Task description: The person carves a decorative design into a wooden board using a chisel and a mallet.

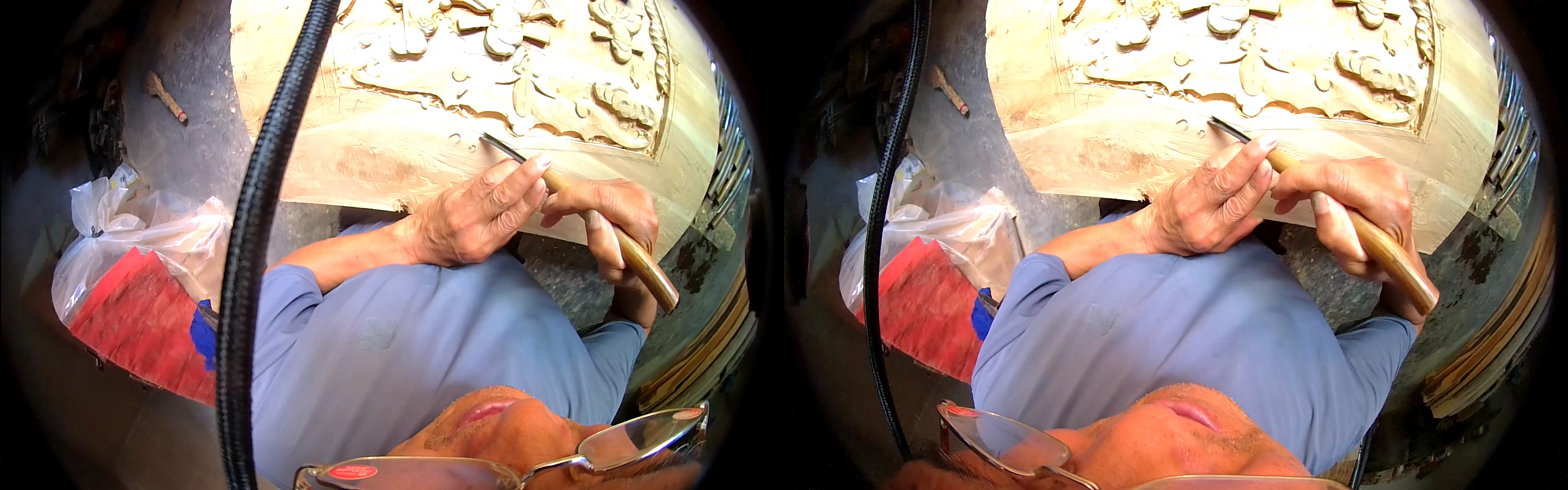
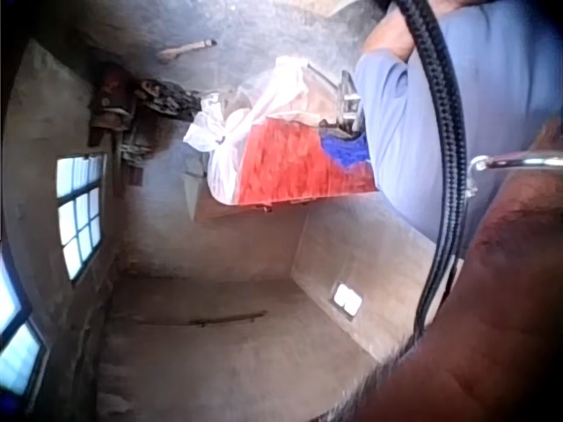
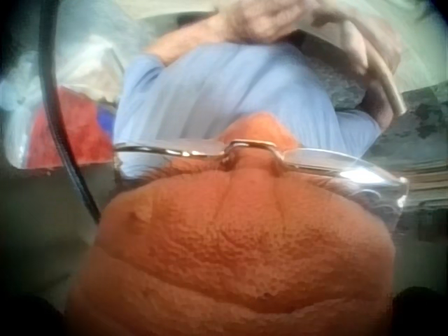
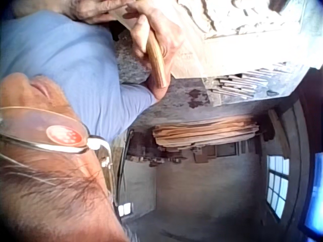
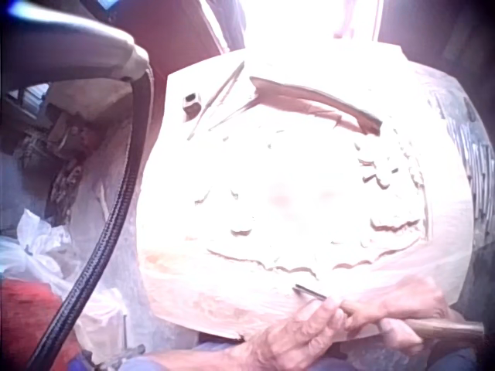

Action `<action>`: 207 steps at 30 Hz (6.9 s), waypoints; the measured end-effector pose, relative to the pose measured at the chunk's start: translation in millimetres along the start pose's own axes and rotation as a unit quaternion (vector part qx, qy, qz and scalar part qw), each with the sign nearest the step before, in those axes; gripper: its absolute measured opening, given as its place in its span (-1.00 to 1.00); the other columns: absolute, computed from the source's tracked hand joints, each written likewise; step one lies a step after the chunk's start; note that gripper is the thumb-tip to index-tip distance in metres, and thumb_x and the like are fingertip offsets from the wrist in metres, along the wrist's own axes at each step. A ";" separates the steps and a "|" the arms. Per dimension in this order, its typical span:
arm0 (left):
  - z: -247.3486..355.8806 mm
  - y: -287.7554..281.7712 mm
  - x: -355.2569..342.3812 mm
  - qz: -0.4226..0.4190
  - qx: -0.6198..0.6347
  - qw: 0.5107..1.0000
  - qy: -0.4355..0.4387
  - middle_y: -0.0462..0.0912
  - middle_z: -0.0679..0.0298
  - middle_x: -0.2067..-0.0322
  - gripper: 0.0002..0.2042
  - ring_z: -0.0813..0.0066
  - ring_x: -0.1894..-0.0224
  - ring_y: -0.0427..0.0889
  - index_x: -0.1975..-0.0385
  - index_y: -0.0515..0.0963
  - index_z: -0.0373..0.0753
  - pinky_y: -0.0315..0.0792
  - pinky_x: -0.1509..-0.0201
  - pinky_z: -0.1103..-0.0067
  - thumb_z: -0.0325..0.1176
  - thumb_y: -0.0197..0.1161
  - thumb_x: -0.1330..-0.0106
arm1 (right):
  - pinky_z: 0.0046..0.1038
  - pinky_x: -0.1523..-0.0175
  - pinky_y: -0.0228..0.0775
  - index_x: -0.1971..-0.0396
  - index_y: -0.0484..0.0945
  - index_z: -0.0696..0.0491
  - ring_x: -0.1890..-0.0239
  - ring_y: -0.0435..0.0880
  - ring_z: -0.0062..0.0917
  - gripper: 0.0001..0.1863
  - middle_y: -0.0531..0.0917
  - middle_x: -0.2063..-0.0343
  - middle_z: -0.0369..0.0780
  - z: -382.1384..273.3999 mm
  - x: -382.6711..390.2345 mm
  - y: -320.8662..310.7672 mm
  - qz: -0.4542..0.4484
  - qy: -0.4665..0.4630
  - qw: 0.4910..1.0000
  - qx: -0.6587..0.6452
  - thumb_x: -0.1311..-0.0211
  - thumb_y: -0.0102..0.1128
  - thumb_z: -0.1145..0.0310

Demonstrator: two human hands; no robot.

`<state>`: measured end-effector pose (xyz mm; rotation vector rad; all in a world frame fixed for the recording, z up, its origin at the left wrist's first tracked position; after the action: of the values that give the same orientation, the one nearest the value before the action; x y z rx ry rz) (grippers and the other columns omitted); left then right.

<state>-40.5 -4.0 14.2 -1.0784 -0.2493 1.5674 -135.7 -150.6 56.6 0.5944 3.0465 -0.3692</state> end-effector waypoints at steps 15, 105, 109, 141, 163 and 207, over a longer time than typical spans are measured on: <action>-7.6 -2.1 12.8 0.036 -0.001 0.997 -0.066 0.46 -0.41 -0.47 -0.08 -0.34 -0.40 0.62 -0.49 0.38 -0.61 0.70 -0.33 0.18 -0.43 0.65 -0.08 | -0.21 0.06 0.79 0.03 0.80 0.20 0.20 0.95 -0.14 -0.62 0.90 0.21 -0.03 26.2 -11.5 13.7 -0.048 -0.068 0.996 -0.020 -0.40 0.05 0.37; -8.8 7.5 13.1 0.059 0.050 0.995 -0.060 0.17 -0.51 -0.54 0.16 -0.50 -0.40 0.56 -0.69 0.03 -0.59 0.63 -0.41 0.02 -0.58 0.61 -0.05 | -0.23 0.08 0.83 0.07 0.80 0.24 0.27 0.96 -0.15 -0.61 0.89 0.28 0.03 6.8 -28.3 17.7 -0.041 -0.080 0.996 -0.014 -0.23 0.05 0.52; -9.0 9.7 13.1 0.060 0.051 0.995 -0.063 0.15 -0.50 -0.55 0.17 -0.51 -0.41 0.55 -0.69 0.03 -0.59 0.62 -0.42 0.01 -0.57 0.63 -0.04 | -0.22 0.06 0.83 0.03 0.79 0.25 0.26 0.96 -0.15 -0.59 0.89 0.28 0.03 9.9 -28.2 17.5 -0.043 -0.081 0.995 -0.036 -0.24 0.04 0.51; -2.2 -24.2 -1.3 -0.037 0.039 0.998 0.020 0.37 -0.28 -0.57 -0.11 -0.23 -0.57 0.48 -0.53 0.39 -0.47 0.42 -0.61 0.06 -0.02 0.59 -0.34 | -0.29 0.18 0.79 -0.29 0.57 0.39 0.34 0.85 -0.33 -0.22 0.83 0.26 0.06 8.8 33.6 -41.3 0.179 0.030 0.981 -0.063 -0.62 0.12 -0.15; -81.8 -151.8 82.8 0.151 -0.155 0.964 -0.154 0.85 0.01 -0.11 -0.74 -0.04 -0.26 0.81 0.06 0.80 -0.34 0.66 -0.42 0.10 -0.50 0.62 -0.26 | -0.33 0.07 0.82 0.02 0.74 0.16 0.17 0.91 -0.45 -0.39 0.89 0.23 -0.12 33.7 -402.7 -26.3 0.113 0.021 0.984 0.136 -0.70 0.16 -0.20; 17.7 -33.3 29.8 -0.072 0.122 0.986 0.089 0.73 -0.09 -0.26 -0.37 -0.10 -0.28 0.75 -0.34 0.61 -0.35 0.64 -0.41 0.14 -0.11 0.60 -0.38 | -0.43 -0.18 0.69 -0.37 0.64 0.21 -0.05 0.86 -0.47 -0.60 0.86 -0.03 -0.10 8.8 9.8 -35.1 0.327 -0.075 0.939 0.074 -0.64 0.24 0.49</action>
<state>-28.7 39.2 31.7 -0.9773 -0.0120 1.3261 -158.2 -180.5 55.4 1.4418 2.4870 -0.5740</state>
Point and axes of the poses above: each hand's wrist, its own x-axis away from the middle knuckle, its own y-axis out of the palm, z = x × y, the point moved 8 cm from there along -x, towards the middle knuckle
